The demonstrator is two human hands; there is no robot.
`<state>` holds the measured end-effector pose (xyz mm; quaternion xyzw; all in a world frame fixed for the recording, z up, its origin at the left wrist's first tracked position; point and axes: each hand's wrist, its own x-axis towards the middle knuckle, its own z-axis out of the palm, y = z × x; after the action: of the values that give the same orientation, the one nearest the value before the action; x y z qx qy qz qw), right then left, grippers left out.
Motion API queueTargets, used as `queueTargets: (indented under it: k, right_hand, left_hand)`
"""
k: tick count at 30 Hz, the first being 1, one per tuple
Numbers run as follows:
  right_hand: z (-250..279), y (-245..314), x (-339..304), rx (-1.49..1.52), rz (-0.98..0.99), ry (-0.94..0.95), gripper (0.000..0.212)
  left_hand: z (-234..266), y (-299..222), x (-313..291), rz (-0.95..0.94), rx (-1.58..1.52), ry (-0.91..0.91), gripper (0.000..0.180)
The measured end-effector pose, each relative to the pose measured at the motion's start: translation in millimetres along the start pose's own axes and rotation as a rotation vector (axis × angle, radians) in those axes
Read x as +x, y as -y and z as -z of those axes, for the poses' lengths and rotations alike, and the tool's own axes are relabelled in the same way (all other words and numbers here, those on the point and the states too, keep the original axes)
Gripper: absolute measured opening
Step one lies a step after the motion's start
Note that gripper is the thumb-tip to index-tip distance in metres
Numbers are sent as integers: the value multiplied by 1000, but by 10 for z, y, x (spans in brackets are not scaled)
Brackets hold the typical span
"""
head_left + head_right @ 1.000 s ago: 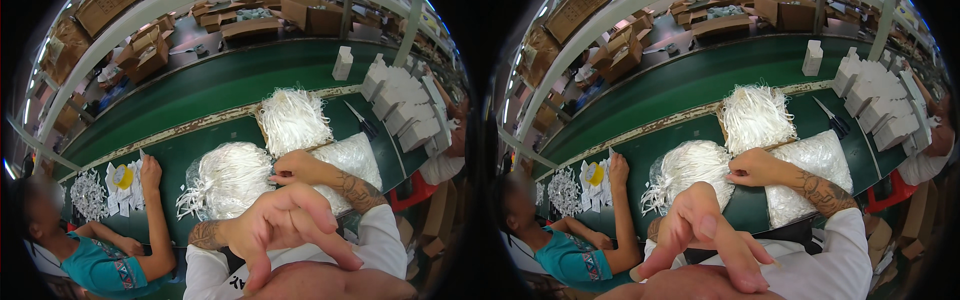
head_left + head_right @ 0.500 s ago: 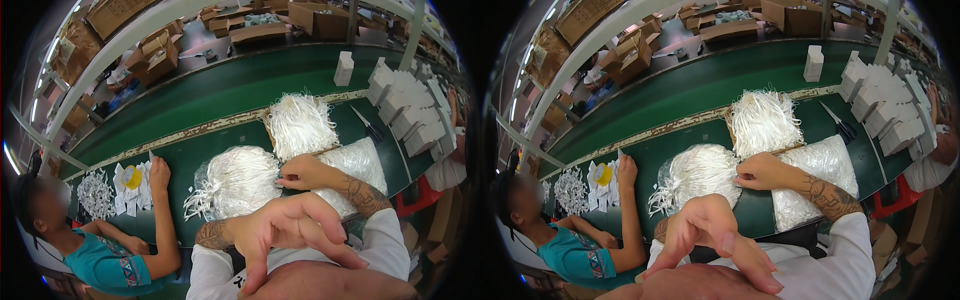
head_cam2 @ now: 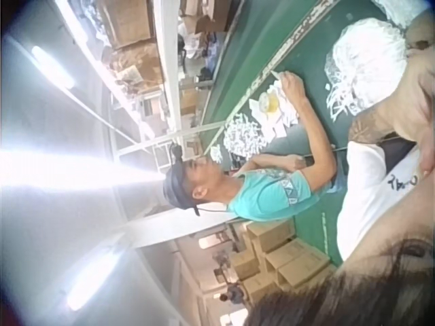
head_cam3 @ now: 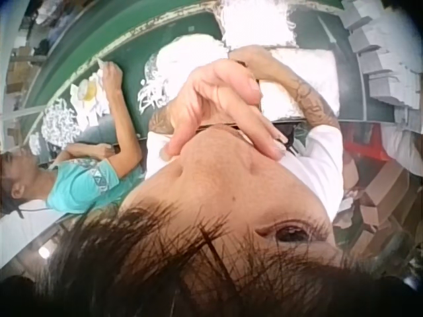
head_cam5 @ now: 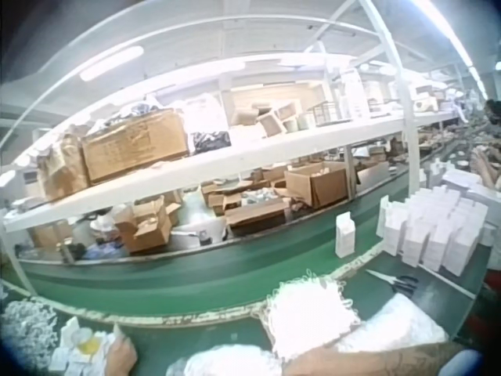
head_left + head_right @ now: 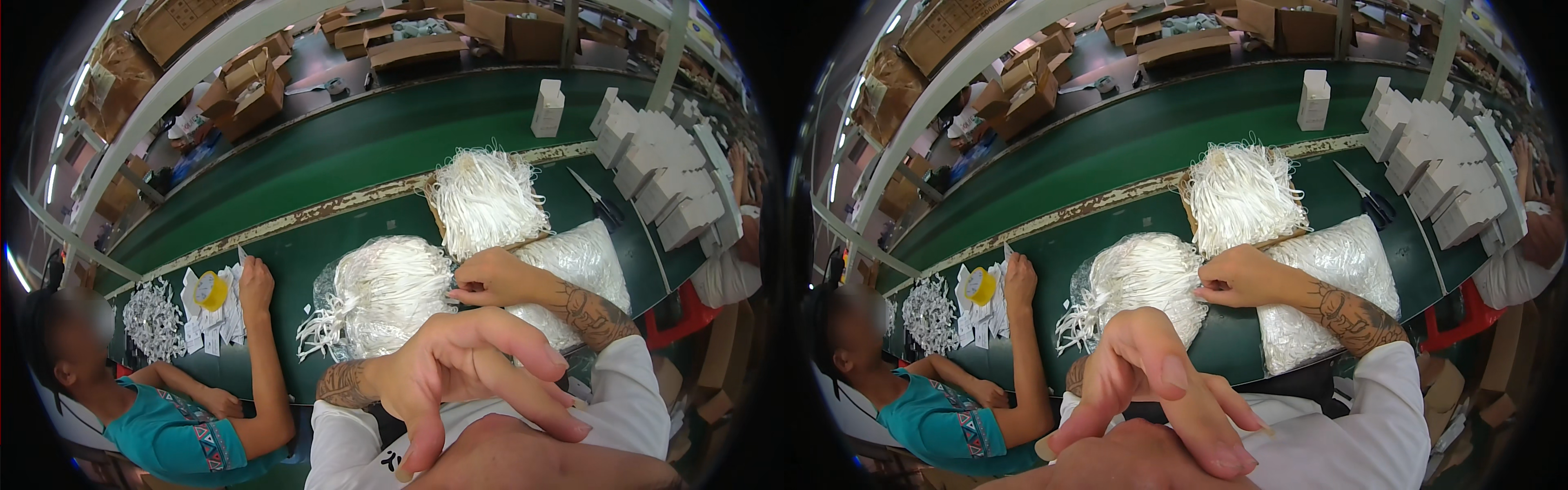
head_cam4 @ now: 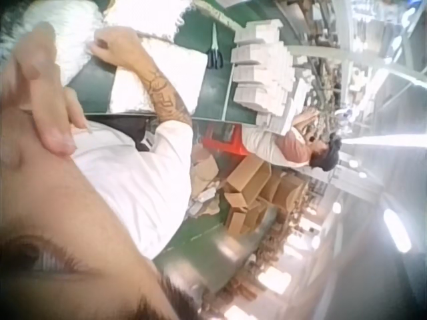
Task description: The person touches bundles of materials on an assembly line table, holds a stack of instruction leaflets, and inserts the leaflets into open cardboard boxes.
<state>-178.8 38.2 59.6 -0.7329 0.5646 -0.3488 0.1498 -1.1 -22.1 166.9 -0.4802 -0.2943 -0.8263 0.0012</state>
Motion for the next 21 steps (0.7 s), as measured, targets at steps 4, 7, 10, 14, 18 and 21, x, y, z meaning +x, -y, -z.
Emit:
queueTargets:
  k: [4, 7, 10, 14, 18, 21]
  right_hand:
    - [-11, -18, -15, 5, -23, 11, 34]
    - [-12, -21, -28, -1, -18, 10, 34]
    - [-13, -26, -20, -8, -5, 16, 34]
    - [-13, 12, -7, -2, -12, 11, 34]
    - [-2, -23, -20, -21, -12, 18, 34]
    - [-7, -20, -11, -7, -14, 23, 34]
  left_hand:
    - [40, 13, 3, -19, 8, 20, 104]
    - [14, -34, 22, 103, -3, -23, 107]
    - [-15, -8, -1, 157, 1, -49, 109]
    - [-20, 41, -11, 55, 40, -31, 106]
    - [-4, 43, -18, 60, 40, -52, 103]
    - [-38, 40, -21, 31, 41, -95, 101]
